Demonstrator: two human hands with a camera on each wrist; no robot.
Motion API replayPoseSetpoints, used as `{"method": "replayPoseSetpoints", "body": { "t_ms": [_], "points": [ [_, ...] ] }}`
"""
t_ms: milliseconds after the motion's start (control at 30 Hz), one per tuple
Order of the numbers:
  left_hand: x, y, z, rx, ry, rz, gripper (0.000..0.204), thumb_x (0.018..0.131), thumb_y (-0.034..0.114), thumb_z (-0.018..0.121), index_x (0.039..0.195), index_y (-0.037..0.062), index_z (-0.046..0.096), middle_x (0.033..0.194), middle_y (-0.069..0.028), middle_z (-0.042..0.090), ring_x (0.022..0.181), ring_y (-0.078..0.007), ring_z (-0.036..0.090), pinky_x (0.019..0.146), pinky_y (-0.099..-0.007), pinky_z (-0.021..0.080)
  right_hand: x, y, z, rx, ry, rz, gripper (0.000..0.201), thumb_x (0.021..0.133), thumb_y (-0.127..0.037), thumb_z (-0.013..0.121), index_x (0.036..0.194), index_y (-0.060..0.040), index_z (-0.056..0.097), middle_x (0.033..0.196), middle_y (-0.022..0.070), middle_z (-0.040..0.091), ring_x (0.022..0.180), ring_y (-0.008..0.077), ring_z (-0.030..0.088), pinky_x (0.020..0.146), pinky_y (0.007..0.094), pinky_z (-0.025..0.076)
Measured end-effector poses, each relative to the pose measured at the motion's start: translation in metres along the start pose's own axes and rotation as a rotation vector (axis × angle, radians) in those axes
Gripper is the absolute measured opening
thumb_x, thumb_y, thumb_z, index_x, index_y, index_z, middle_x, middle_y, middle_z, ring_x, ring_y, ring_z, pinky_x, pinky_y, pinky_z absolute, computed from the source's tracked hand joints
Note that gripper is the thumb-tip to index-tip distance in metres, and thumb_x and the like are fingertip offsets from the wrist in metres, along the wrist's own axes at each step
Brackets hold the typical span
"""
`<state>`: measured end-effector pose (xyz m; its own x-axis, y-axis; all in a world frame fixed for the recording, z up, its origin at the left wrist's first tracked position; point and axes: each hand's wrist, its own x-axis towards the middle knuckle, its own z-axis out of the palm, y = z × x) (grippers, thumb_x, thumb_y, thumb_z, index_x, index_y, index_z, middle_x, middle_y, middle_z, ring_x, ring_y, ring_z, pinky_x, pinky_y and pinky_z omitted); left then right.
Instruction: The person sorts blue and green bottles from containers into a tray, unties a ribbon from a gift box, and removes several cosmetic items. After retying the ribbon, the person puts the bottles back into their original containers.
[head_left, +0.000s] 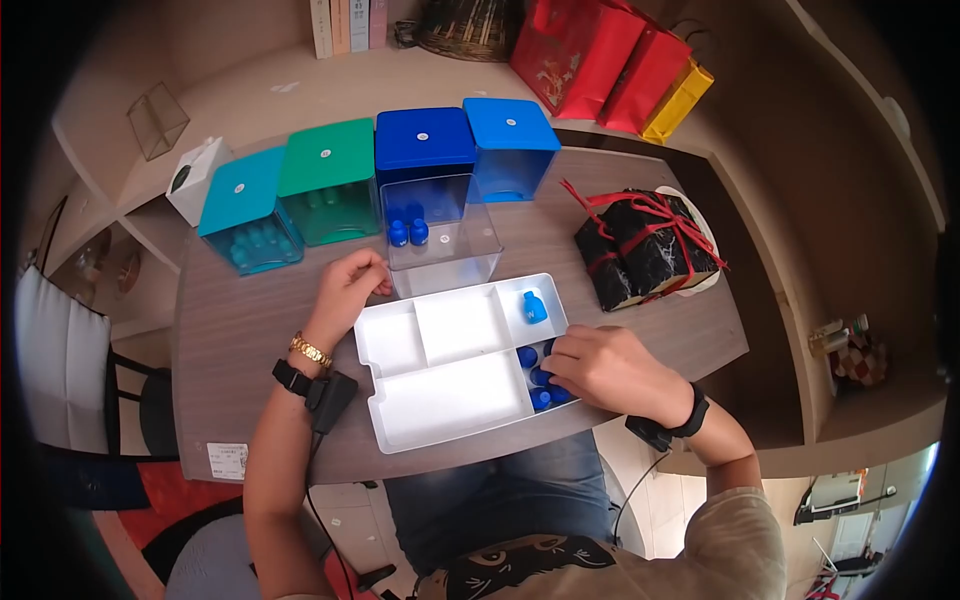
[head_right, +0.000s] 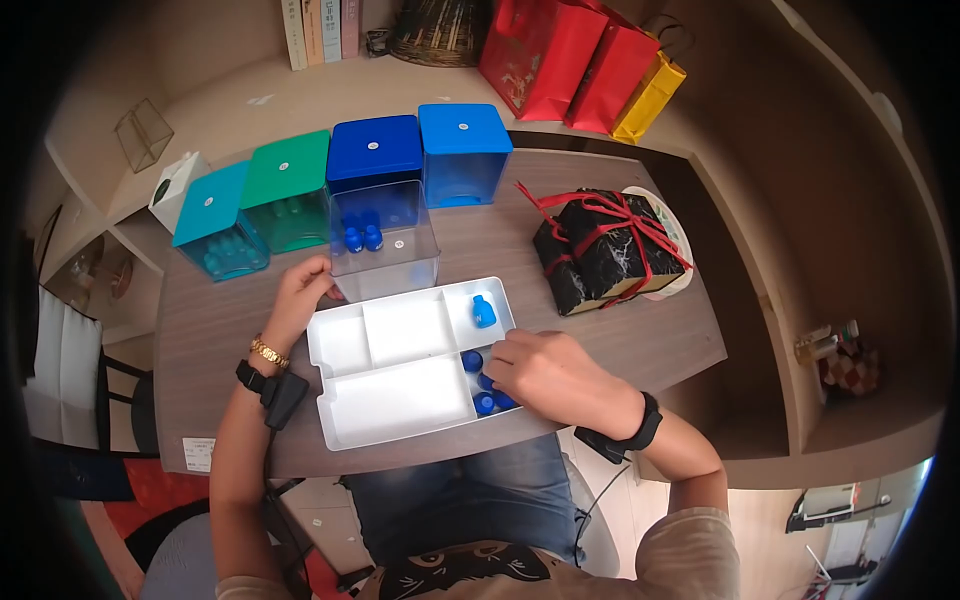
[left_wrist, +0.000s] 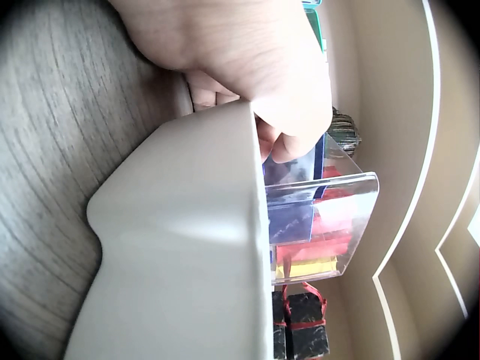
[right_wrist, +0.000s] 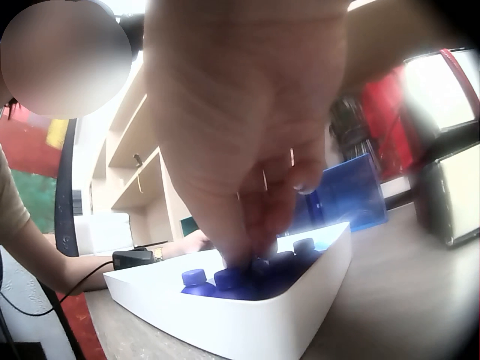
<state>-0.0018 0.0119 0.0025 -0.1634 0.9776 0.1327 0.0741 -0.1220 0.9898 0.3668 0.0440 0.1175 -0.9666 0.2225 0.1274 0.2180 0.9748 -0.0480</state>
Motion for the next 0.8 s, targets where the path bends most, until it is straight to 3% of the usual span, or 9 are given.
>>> {"method": "replayPoseSetpoints", "body": {
  "t_ms": [433, 533, 633, 800],
  "points": [
    [0.0, 0.001, 0.0, 0.001, -0.013, 0.01, 0.013, 0.098, 0.008, 0.059, 0.091, -0.0022, 0.064, 0.082, -0.0046, 0.069, 0.077, -0.0111, 0.067, 0.073, -0.0261, 0.055, 0.004, 0.004, 0.0, 0.034, 0.007, 0.047, 0.017, 0.08, -0.019, 0.076, 0.084, -0.0075, 0.064, 0.082, 0.0055, 0.06, 0.084, 0.0244, 0.064, 0.069, 0.0363, 0.054],
    [0.0, 0.001, -0.001, 0.012, -0.022, 0.019, 0.014, 0.099, 0.009, 0.059, 0.091, -0.0022, 0.064, 0.082, -0.0047, 0.069, 0.077, -0.0111, 0.067, 0.073, -0.0262, 0.055, 0.005, 0.003, -0.002, 0.061, -0.024, 0.053, 0.021, 0.077, -0.017, 0.08, 0.092, -0.0069, 0.069, 0.085, 0.0072, 0.063, 0.083, 0.0267, 0.065, 0.071, 0.0379, 0.055],
    [0.0, -0.001, 0.0, 0.009, -0.012, 0.018, 0.014, 0.099, 0.009, 0.059, 0.091, -0.0023, 0.064, 0.082, -0.0049, 0.069, 0.077, -0.0111, 0.067, 0.073, -0.0263, 0.055, 0.003, -0.002, -0.011, 0.097, 0.039, 0.091, 0.021, 0.077, -0.018, 0.079, 0.086, -0.007, 0.063, 0.084, 0.006, 0.061, 0.084, 0.0254, 0.063, 0.07, 0.0374, 0.054],
    [0.001, -0.002, 0.0, 0.002, -0.021, 0.01, 0.014, 0.099, 0.009, 0.059, 0.092, -0.0026, 0.064, 0.082, -0.0051, 0.069, 0.077, -0.0112, 0.067, 0.073, -0.0263, 0.056, -0.004, -0.01, -0.023, 0.103, -0.06, 0.06, 0.022, 0.075, -0.017, 0.079, 0.082, -0.0071, 0.061, 0.082, 0.0061, 0.059, 0.083, 0.0251, 0.063, 0.068, 0.0374, 0.054]
  ]
}}
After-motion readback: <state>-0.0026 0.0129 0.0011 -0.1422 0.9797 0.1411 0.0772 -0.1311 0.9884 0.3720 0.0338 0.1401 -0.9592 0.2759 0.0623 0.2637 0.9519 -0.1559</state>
